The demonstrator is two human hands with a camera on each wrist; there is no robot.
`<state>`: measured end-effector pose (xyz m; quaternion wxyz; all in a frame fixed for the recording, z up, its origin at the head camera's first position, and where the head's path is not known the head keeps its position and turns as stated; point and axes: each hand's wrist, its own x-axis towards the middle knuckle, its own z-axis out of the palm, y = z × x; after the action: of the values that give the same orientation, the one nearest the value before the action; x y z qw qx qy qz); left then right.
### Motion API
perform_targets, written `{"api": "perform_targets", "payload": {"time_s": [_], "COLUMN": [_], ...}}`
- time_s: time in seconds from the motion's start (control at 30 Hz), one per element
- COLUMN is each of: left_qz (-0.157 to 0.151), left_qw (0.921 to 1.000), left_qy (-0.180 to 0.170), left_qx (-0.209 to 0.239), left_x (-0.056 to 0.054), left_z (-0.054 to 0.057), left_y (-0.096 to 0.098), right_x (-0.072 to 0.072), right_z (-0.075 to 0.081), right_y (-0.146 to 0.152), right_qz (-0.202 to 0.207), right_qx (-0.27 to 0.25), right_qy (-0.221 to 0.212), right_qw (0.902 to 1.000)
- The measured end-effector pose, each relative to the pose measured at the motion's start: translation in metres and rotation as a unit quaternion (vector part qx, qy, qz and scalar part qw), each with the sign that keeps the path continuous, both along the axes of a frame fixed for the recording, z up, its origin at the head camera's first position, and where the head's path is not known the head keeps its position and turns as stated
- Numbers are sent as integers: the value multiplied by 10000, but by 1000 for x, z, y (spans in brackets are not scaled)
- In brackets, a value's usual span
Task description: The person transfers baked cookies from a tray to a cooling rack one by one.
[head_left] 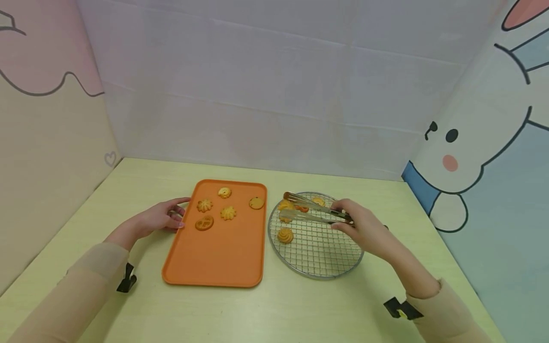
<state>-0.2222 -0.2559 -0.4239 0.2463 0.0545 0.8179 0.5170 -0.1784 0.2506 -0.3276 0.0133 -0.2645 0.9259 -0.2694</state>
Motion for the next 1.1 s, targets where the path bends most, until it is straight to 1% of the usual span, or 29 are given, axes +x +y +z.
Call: {"api": "perform_targets", "payload": {"time_s": [0.23, 0.47, 0.63, 0.9, 1.1], "left_qz": [14, 32, 29, 39, 27], "left_qw": [10000, 9999, 10000, 9999, 10000], "left_qy": [-30, -60, -32, -37, -46], "left_qx": [67, 85, 72, 88, 45], "left_x": [1, 1, 1, 2, 2], "left_z": [0, 0, 0, 2, 3], "left_y": [0, 1, 0, 1, 2], "right_x": [-2, -5, -7, -12, -18], "right_z": [-14, -33, -44, -61, -70], "right_y": [11, 21, 27, 34, 37], "right_qz": [-112, -251, -315, -348, -364], "right_qx": [121, 217, 249, 232, 381], "right_qy": [245, 383, 476, 357, 114], "right_qw": [9996, 9987, 9981, 9985, 9985]}}
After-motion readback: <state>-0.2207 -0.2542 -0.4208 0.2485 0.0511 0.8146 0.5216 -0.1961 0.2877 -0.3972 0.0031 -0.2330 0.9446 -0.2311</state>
